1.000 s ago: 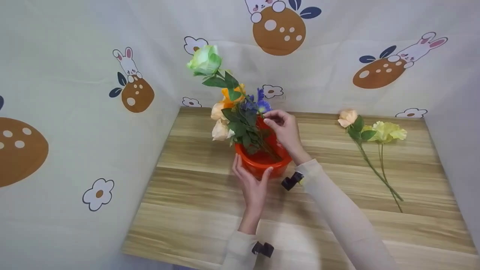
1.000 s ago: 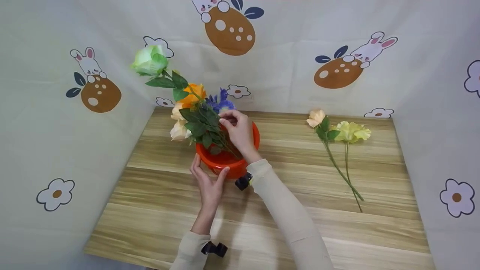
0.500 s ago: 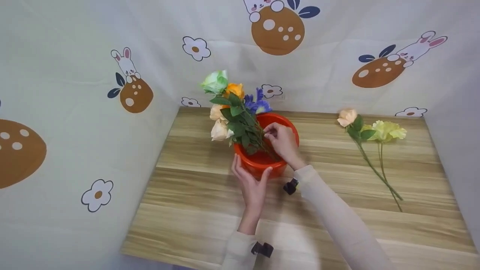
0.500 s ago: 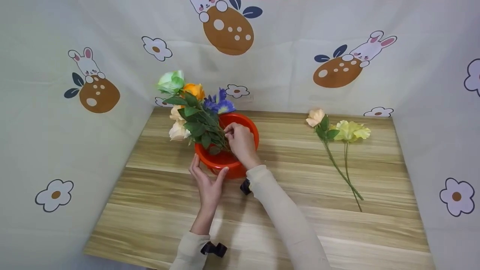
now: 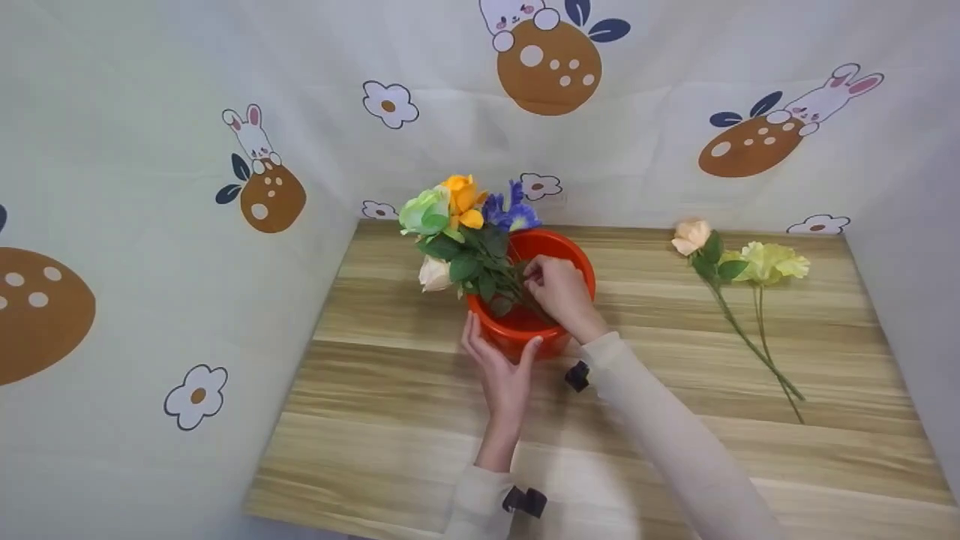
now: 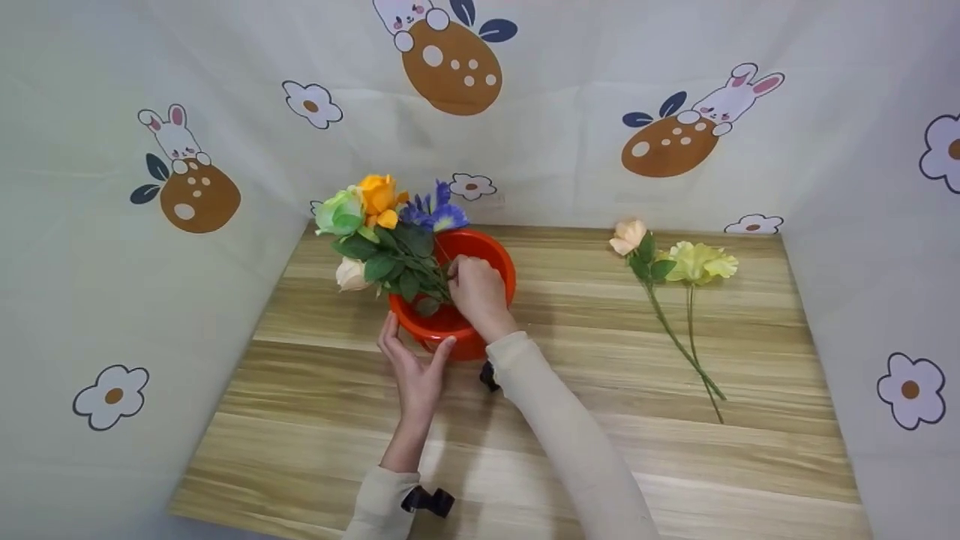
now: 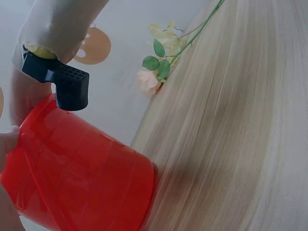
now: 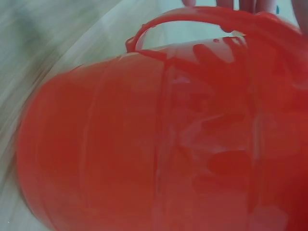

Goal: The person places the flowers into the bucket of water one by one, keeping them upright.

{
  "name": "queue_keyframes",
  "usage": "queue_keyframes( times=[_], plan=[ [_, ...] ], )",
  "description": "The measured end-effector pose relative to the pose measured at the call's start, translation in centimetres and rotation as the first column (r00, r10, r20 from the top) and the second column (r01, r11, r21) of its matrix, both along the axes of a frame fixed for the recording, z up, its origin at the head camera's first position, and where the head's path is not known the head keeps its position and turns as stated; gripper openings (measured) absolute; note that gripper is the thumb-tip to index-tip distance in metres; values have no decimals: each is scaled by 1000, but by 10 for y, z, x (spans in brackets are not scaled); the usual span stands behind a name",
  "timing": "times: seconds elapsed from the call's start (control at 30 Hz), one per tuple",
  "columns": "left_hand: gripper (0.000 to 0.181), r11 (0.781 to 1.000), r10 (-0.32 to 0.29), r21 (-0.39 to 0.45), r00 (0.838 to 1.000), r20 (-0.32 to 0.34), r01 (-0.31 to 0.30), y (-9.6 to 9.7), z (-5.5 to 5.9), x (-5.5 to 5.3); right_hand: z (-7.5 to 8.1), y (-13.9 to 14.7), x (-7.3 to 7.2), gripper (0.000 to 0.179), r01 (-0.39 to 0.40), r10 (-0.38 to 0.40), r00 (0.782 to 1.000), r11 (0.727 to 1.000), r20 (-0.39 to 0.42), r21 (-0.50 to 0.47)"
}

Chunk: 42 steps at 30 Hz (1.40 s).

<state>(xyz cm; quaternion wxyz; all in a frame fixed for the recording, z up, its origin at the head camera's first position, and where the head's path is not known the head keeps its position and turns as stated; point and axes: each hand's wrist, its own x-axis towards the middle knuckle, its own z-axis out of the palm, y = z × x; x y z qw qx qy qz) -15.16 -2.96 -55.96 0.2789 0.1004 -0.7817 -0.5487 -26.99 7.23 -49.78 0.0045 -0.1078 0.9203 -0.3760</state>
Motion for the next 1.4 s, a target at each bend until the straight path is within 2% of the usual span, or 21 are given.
queue_keyframes(
  times=[0.1, 0.2, 0.37, 0.57, 0.7, 0.97, 1.23, 1.4],
  plan=[
    [98, 1000, 0, 2, 1000, -12, 0, 0, 0, 0, 3, 7, 2, 13, 23, -28, 999, 989, -29, -149],
    [99, 1000, -3, 13, 1000, -16, 4, 0, 0, 0, 9, 19, 2, 14, 48, -62, 997, 955, -38, -294],
    [100, 1000, -5, 30, 1000, 1, 5, 1, 0, 0, 15, 48, -1, 17, 109, -139, 989, 914, -47, -392],
    [100, 999, -9, 36, 1000, 15, 9, 0, 0, 0, 6, 91, -6, 18, 187, -227, 972, 905, -63, -382],
    [100, 999, -13, 47, 1000, 21, 12, 0, 0, 1, -7, 123, -6, 20, 251, -294, 954, 886, -54, -391],
    [99, 999, -19, 41, 1000, 12, 18, 2, 1, 1, -34, 186, 4, 25, 404, -435, 900, 848, -16, -344],
    [98, 1000, -15, 28, 1000, -17, 15, 2, 0, 0, -61, 233, 17, 28, 536, -535, 840, 792, 91, -293],
    [98, 999, -18, 29, 1000, -11, 19, 1, -1, 0, -77, 254, 23, 33, 581, -556, 814, 777, 171, -242]
  ],
)
